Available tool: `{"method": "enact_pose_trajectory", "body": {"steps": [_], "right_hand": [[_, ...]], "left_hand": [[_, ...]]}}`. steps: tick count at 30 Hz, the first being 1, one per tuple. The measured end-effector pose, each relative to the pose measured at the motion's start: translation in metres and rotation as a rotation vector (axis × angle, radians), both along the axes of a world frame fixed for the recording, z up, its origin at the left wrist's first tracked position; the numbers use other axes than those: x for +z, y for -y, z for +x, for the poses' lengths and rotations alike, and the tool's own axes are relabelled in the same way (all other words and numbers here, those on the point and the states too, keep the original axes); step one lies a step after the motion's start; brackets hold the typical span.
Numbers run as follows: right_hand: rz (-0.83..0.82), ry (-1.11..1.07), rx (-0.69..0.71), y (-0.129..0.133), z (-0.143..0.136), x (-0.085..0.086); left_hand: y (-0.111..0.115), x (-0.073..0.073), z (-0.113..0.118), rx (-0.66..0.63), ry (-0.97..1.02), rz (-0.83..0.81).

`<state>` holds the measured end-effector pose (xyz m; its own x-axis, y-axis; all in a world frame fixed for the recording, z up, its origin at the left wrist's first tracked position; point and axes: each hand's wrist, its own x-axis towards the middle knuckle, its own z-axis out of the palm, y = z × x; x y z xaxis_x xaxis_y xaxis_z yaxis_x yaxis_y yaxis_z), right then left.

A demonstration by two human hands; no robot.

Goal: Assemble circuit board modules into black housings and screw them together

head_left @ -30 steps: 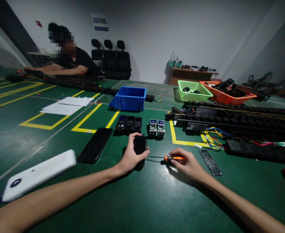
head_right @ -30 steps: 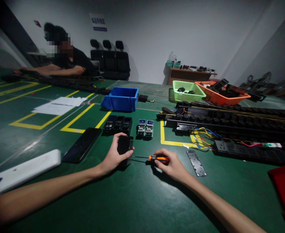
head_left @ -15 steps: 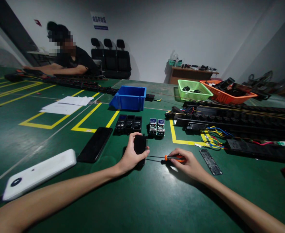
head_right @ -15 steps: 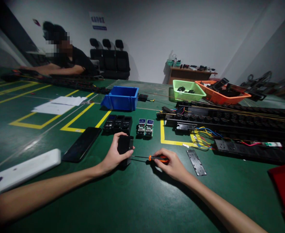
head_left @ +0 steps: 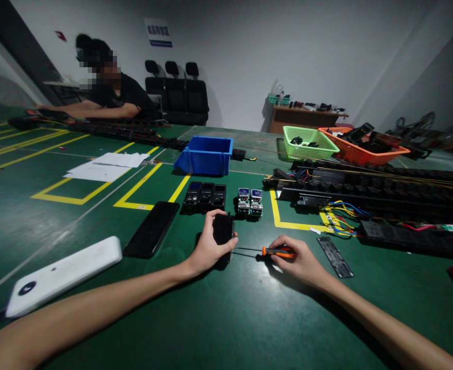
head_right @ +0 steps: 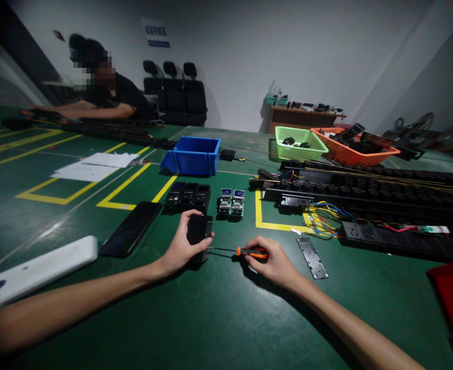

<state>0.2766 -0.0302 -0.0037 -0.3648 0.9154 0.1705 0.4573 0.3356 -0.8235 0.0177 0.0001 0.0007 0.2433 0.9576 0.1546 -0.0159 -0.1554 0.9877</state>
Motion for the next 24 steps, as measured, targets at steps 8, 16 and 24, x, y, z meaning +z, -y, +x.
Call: {"method": "enact_pose_trajectory", "body": {"steps": [8, 16, 24], "right_hand": [[-0.039, 0.011, -0.017, 0.0001, 0.0007, 0.0014], [0.042, 0.008, 0.003, -0.0002, 0.0009, 0.0033], [0.207, 0.004, 0.034, -0.0036, -0.0003, 0.0038]], "left_hand": [[0.0012, 0.0009, 0.0001, -0.009, 0.002, -0.011], [0.0017, 0.0023, 0.0002, -0.007, 0.003, 0.0], [0.002, 0.0019, 0.0006, 0.012, -0.017, 0.021]]}}
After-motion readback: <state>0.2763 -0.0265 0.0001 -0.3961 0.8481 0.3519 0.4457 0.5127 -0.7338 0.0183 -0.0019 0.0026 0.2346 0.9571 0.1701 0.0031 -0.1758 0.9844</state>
